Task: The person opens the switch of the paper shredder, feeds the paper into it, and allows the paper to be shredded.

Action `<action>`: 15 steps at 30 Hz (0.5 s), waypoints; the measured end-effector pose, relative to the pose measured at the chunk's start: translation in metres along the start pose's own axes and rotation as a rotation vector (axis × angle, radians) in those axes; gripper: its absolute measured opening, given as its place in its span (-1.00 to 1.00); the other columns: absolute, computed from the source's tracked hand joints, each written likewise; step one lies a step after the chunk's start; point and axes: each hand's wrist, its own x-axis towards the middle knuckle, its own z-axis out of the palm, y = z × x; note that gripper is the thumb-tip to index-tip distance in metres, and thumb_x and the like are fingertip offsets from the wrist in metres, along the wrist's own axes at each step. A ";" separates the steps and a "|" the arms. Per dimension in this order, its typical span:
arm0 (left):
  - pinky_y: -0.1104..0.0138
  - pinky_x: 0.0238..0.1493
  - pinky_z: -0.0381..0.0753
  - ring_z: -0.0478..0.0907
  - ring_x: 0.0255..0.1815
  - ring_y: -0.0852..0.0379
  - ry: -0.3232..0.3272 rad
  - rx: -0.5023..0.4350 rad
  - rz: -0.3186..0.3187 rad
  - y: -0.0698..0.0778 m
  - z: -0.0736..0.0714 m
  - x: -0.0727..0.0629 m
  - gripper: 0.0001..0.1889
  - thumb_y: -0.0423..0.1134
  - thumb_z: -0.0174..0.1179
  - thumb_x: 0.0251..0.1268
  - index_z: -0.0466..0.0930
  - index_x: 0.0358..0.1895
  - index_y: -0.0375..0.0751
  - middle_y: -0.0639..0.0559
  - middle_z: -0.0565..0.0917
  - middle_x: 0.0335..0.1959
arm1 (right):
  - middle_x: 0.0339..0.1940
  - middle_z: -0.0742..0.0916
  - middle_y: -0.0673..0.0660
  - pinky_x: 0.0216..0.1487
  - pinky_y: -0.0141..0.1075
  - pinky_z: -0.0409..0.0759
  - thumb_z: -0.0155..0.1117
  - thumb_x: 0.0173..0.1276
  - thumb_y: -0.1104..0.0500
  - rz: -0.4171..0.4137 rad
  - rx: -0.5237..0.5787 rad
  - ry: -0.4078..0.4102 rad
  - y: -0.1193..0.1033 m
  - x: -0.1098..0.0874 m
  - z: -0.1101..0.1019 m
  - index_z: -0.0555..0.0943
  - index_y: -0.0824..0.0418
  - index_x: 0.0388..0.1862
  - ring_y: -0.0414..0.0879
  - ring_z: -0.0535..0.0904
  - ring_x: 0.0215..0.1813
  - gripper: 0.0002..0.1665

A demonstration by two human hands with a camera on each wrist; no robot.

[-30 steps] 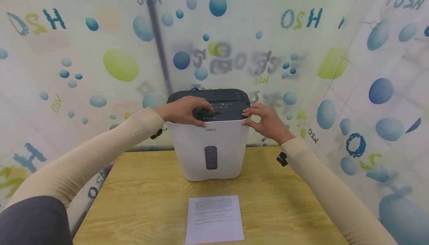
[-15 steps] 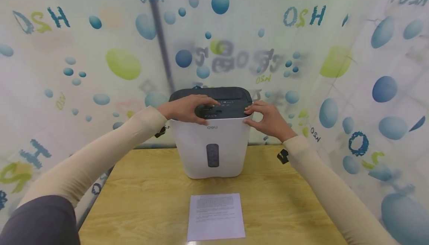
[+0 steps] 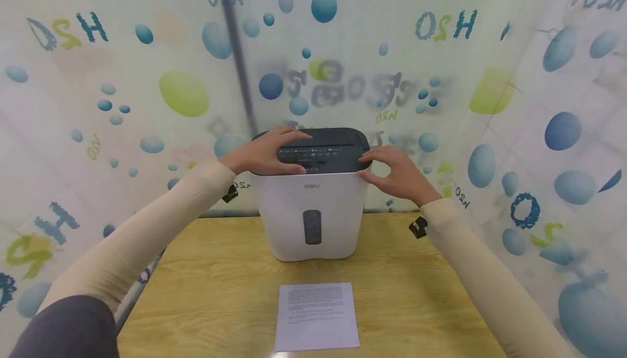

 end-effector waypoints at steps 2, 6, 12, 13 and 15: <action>-0.17 0.54 0.22 -0.04 0.69 -0.07 0.047 -0.013 -0.006 -0.005 -0.001 -0.003 -0.12 0.33 0.30 0.27 0.16 0.60 0.24 0.02 0.09 0.66 | 0.29 0.69 0.16 0.42 0.19 0.39 0.46 0.37 0.03 0.028 -0.018 -0.001 0.003 -0.003 -0.001 0.69 0.09 0.21 0.15 0.52 0.37 -0.54; -0.17 0.52 0.23 0.00 0.65 -0.06 0.141 -0.050 -0.012 -0.015 -0.001 -0.011 -0.08 0.29 0.34 0.25 0.14 0.61 0.20 0.02 0.12 0.63 | 0.44 0.58 0.17 0.46 0.23 0.32 0.49 0.33 -0.01 0.067 -0.043 0.012 0.008 -0.008 -0.003 0.59 0.08 0.36 0.20 0.39 0.49 -0.36; -0.25 0.52 0.19 -0.13 0.69 -0.08 0.266 -0.088 -0.066 -0.028 0.004 -0.033 0.00 0.33 0.35 0.21 0.02 0.65 0.26 -0.01 0.02 0.67 | 0.58 0.43 0.13 0.47 0.31 0.25 0.52 0.29 -0.06 0.106 -0.048 0.021 0.012 -0.017 -0.006 0.45 0.01 0.51 0.23 0.27 0.58 -0.17; -0.25 0.52 0.18 -0.15 0.70 -0.09 0.287 -0.097 -0.082 -0.030 0.006 -0.037 0.01 0.33 0.35 0.20 0.01 0.65 0.27 -0.01 0.00 0.68 | 0.60 0.41 0.11 0.48 0.31 0.23 0.52 0.28 -0.07 0.115 -0.049 0.021 0.013 -0.019 -0.006 0.42 -0.02 0.52 0.23 0.25 0.60 -0.14; -0.28 0.53 0.15 -0.18 0.71 -0.10 0.323 -0.110 -0.113 -0.035 0.009 -0.045 0.04 0.35 0.35 0.19 -0.03 0.66 0.27 0.00 -0.03 0.70 | 0.63 0.36 0.10 0.49 0.33 0.20 0.52 0.28 -0.09 0.141 -0.054 0.018 0.014 -0.023 -0.007 0.38 -0.07 0.56 0.22 0.21 0.62 -0.11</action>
